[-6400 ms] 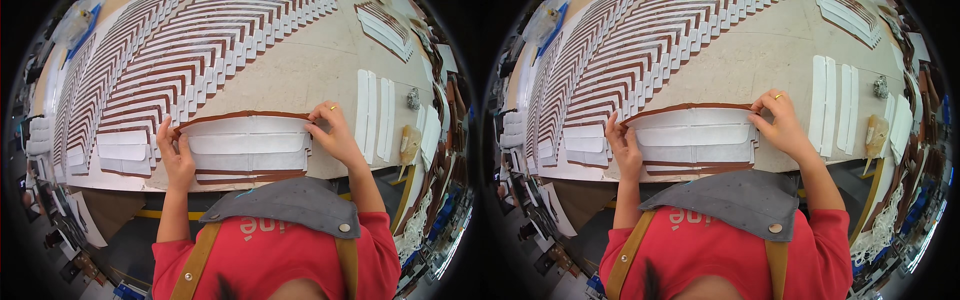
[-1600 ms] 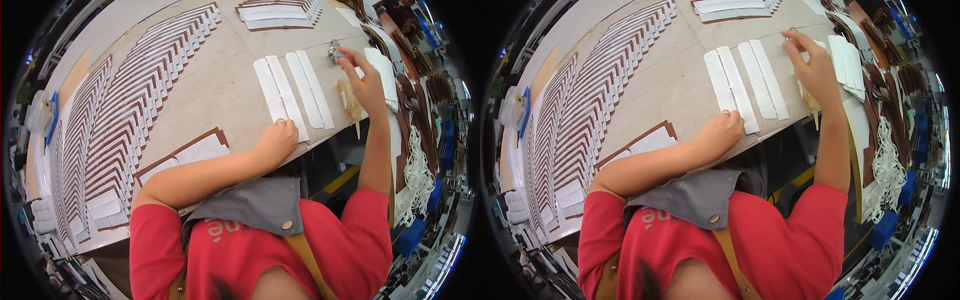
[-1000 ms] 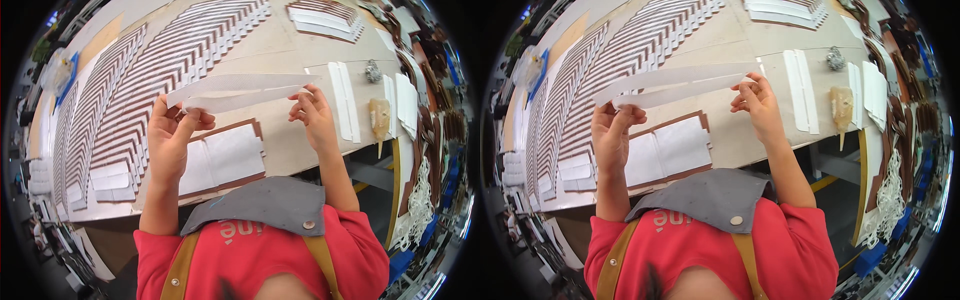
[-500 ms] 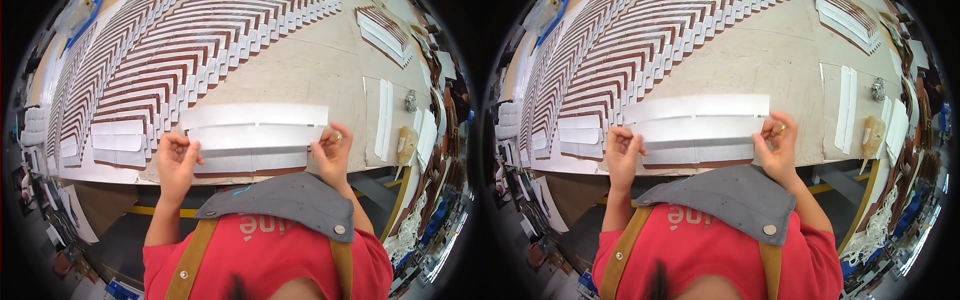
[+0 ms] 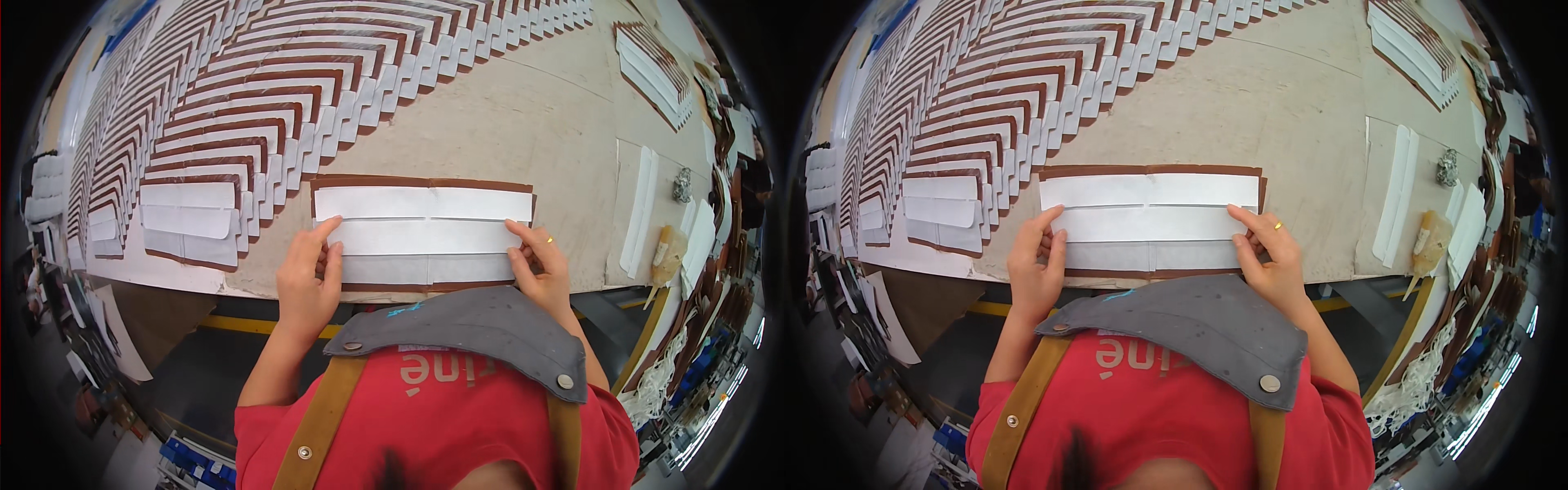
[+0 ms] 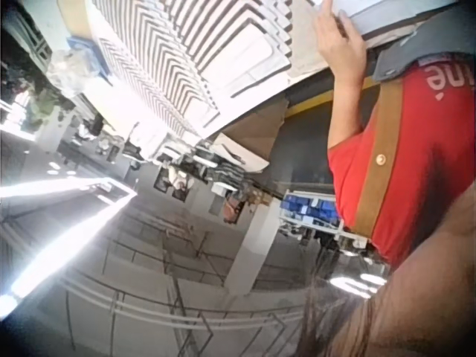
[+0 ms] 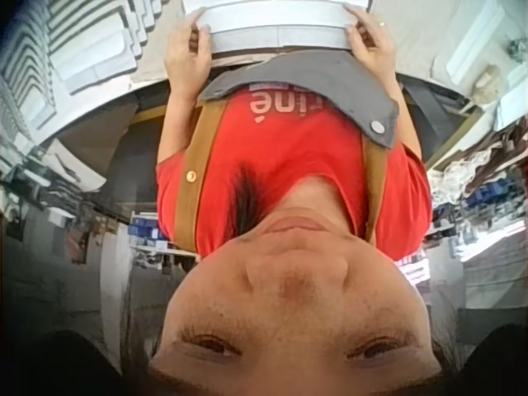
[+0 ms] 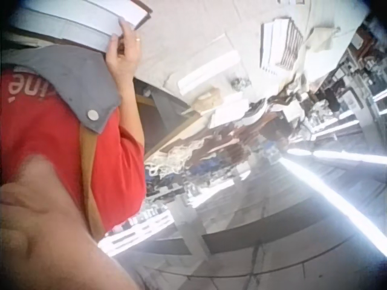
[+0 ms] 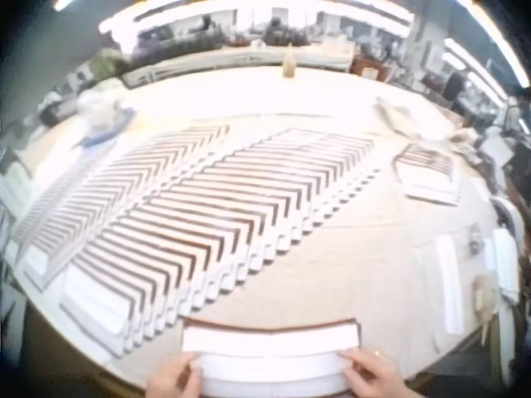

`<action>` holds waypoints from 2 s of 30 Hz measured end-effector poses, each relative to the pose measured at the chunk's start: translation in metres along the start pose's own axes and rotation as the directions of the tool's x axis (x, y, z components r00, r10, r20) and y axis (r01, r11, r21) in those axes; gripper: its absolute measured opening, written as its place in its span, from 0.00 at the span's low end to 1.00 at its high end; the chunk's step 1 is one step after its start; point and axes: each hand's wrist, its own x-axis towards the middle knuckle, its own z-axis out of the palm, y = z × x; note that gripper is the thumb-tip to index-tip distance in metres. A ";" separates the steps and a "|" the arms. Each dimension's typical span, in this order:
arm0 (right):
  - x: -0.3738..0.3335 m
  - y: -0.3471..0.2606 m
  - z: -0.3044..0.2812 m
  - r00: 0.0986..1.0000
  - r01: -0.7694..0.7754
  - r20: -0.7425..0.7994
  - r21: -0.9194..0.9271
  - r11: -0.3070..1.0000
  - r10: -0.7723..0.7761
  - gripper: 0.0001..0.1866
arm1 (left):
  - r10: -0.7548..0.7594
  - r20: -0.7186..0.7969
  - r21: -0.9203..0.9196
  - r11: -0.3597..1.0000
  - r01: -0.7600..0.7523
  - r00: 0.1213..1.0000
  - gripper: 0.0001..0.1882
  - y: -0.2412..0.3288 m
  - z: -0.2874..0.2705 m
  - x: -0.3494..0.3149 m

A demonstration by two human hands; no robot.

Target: The person applies glue to white paper strips and presses them onto brown paper frames. They repeat this process, stacking the completed units on the table. The person handles the paper parts and a glue bottle throughout the clip.

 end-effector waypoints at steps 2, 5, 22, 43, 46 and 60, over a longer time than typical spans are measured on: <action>0.001 -0.001 -0.001 1.000 0.001 0.014 -0.022 1.000 -0.001 0.18 | -0.021 0.020 -0.001 1.000 0.021 1.000 0.16 0.001 0.000 0.001; 0.002 -0.002 -0.002 1.000 0.013 0.028 -0.059 0.998 -0.012 0.18 | -0.035 0.044 0.005 0.999 0.035 0.998 0.17 0.000 -0.001 0.002; 0.005 -0.005 -0.003 0.997 0.051 0.057 -0.127 0.991 -0.045 0.22 | -0.058 0.124 0.186 0.982 0.034 0.991 0.18 0.004 -0.004 0.005; 0.012 -0.014 -0.014 0.985 -0.011 0.164 -0.233 0.972 0.050 0.23 | -0.027 0.115 0.352 0.936 -0.015 0.993 0.20 0.008 -0.001 0.003; 0.017 -0.008 -0.023 0.993 0.002 0.110 -0.380 0.925 0.043 0.19 | -0.058 0.118 0.332 0.943 0.016 0.991 0.18 0.010 -0.002 0.004; 0.084 -0.021 0.029 0.925 0.381 0.144 -0.347 0.857 -0.353 0.07 | 0.486 0.247 0.247 0.805 -0.539 0.838 0.16 0.016 0.039 0.028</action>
